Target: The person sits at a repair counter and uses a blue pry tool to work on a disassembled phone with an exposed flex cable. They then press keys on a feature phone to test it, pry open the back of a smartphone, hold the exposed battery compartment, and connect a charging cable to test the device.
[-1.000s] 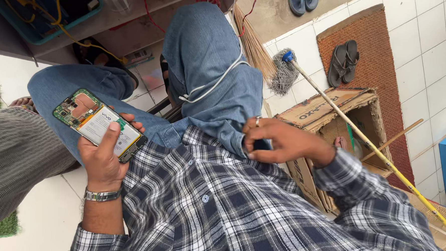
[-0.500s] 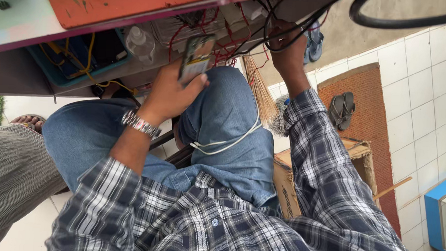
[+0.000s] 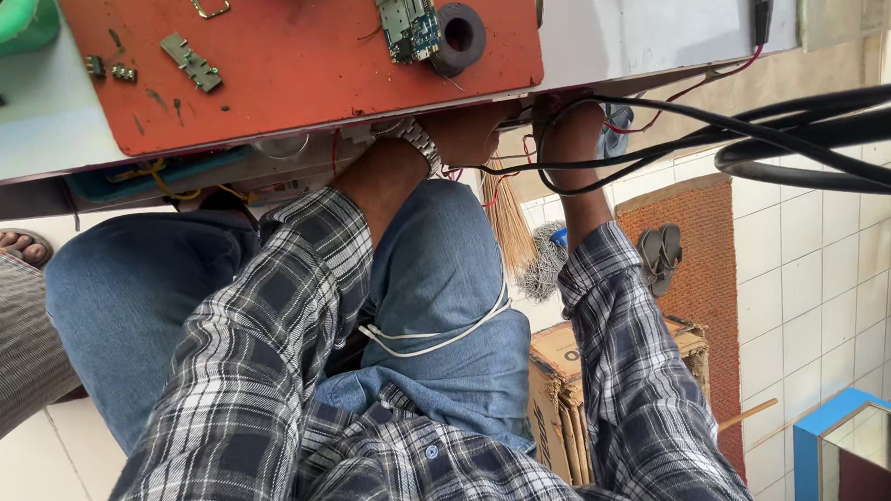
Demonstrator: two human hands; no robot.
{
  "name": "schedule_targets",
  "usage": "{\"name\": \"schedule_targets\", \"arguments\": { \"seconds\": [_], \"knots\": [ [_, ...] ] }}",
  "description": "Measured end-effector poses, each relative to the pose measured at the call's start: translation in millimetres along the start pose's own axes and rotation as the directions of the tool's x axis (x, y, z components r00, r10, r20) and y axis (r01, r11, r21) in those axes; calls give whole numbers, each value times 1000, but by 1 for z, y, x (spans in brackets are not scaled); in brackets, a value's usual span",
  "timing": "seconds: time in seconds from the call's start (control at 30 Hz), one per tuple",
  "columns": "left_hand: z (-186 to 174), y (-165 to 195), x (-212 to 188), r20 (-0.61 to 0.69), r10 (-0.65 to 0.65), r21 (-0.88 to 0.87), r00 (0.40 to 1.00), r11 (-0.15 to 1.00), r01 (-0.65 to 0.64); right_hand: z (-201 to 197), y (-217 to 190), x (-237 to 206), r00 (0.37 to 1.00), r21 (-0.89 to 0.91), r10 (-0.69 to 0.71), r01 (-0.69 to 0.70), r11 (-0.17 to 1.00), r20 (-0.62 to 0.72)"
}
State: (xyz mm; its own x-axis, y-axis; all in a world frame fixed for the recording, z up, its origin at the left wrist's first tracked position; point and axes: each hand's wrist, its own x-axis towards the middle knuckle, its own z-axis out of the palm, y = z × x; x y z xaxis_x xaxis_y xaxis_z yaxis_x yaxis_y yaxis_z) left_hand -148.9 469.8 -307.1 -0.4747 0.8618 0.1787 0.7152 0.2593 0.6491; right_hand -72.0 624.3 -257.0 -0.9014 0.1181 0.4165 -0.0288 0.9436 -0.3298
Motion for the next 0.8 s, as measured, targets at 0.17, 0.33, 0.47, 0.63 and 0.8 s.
{"name": "schedule_targets", "arguments": {
  "seconds": [0.17, 0.33, 0.47, 0.63, 0.8],
  "knots": [
    [6, -6, 0, -164, 118, 80, 979, 991, -106, 1, 8, 5, 982, 95, -180, 174, 980, 52],
    [22, -22, 4, -65, 190, 376, 980, 914, -152, 10, 17, 6, 995, 71, -57, 51, 996, 82],
    [37, -33, 18, 33, 208, 467, 978, 862, -199, 20, 19, 1, 998, 30, -57, 58, 998, -16],
    [34, -30, 8, -58, 98, 192, 994, 978, -85, 24, 13, -6, 972, 304, 225, -193, 933, -71],
    [-7, -7, -48, -243, -88, -262, 966, 965, 22, 24, 0, -44, 852, 828, 492, -399, 395, 176]
  ]
}}
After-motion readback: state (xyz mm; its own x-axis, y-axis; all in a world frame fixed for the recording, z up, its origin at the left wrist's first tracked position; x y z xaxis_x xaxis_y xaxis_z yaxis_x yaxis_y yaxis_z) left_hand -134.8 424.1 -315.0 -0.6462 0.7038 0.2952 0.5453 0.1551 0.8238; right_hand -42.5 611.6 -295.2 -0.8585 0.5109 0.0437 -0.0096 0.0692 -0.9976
